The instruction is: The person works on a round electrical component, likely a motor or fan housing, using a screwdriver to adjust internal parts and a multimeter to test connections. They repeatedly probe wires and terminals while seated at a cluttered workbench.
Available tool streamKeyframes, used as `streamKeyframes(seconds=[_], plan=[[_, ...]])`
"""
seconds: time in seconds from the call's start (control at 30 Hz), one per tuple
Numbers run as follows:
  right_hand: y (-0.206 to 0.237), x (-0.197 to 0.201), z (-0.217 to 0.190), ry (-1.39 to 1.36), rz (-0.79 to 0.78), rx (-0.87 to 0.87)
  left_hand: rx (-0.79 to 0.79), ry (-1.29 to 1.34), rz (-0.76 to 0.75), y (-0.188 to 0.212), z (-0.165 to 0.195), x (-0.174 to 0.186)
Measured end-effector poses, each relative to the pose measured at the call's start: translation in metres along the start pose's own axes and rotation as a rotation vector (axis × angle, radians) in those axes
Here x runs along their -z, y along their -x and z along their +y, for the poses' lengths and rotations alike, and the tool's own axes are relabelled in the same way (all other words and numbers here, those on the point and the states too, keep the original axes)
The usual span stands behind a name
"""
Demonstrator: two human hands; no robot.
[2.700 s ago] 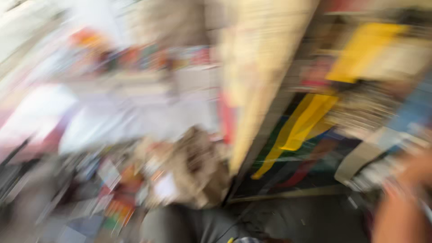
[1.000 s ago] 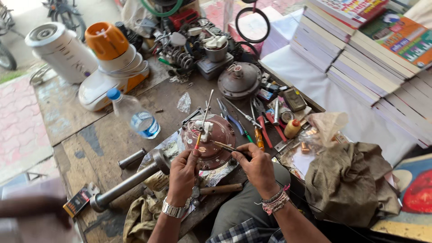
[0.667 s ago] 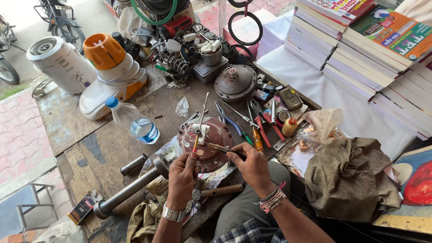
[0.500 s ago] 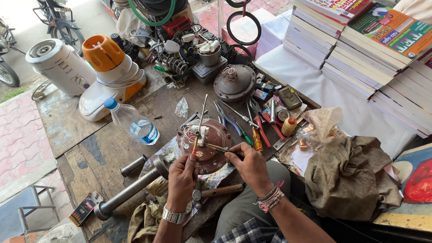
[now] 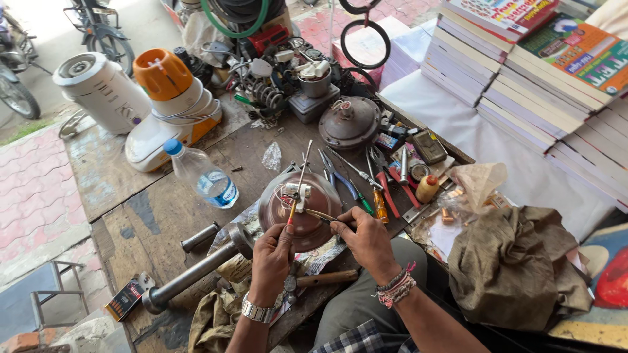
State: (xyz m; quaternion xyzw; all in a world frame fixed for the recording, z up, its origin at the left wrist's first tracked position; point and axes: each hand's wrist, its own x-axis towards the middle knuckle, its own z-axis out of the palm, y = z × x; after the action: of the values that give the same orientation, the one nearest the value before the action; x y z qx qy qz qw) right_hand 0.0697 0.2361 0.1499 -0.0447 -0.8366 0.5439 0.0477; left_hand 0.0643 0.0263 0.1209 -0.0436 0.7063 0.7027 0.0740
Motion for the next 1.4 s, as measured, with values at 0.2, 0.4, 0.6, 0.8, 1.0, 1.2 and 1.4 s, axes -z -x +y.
streamKeyframes(seconds=[0.2, 0.4, 0.6, 0.8, 1.0, 1.2, 1.4], plan=[[-0.0009, -0.0019, -0.0021, 0.008, -0.023, -0.045, -0.038, 0.011, -0.013, -0.0003, 0.0002, 0.004], [-0.0015, -0.0032, -0.002, 0.012, -0.015, -0.033, -0.076, 0.004, -0.023, 0.0003, 0.001, 0.006], [-0.0027, -0.0033, -0.0013, 0.028, -0.034, -0.043, -0.031, -0.003, -0.011, 0.002, 0.0056, 0.0039], [-0.0026, -0.0045, -0.0005, 0.02, -0.031, -0.033, -0.023, -0.001, -0.001, 0.0047, 0.0077, 0.0039], [-0.0031, -0.0037, 0.0003, 0.012, -0.039, -0.044, 0.0, 0.007, 0.002, 0.0038, 0.0074, 0.0028], [-0.0029, -0.0038, -0.0002, 0.022, -0.043, -0.053, -0.006, 0.02, -0.001, 0.0028, 0.0068, 0.0028], [-0.0038, -0.0028, 0.0003, 0.034, -0.05, -0.058, 0.001, 0.027, -0.006, 0.0035, 0.007, 0.0024]])
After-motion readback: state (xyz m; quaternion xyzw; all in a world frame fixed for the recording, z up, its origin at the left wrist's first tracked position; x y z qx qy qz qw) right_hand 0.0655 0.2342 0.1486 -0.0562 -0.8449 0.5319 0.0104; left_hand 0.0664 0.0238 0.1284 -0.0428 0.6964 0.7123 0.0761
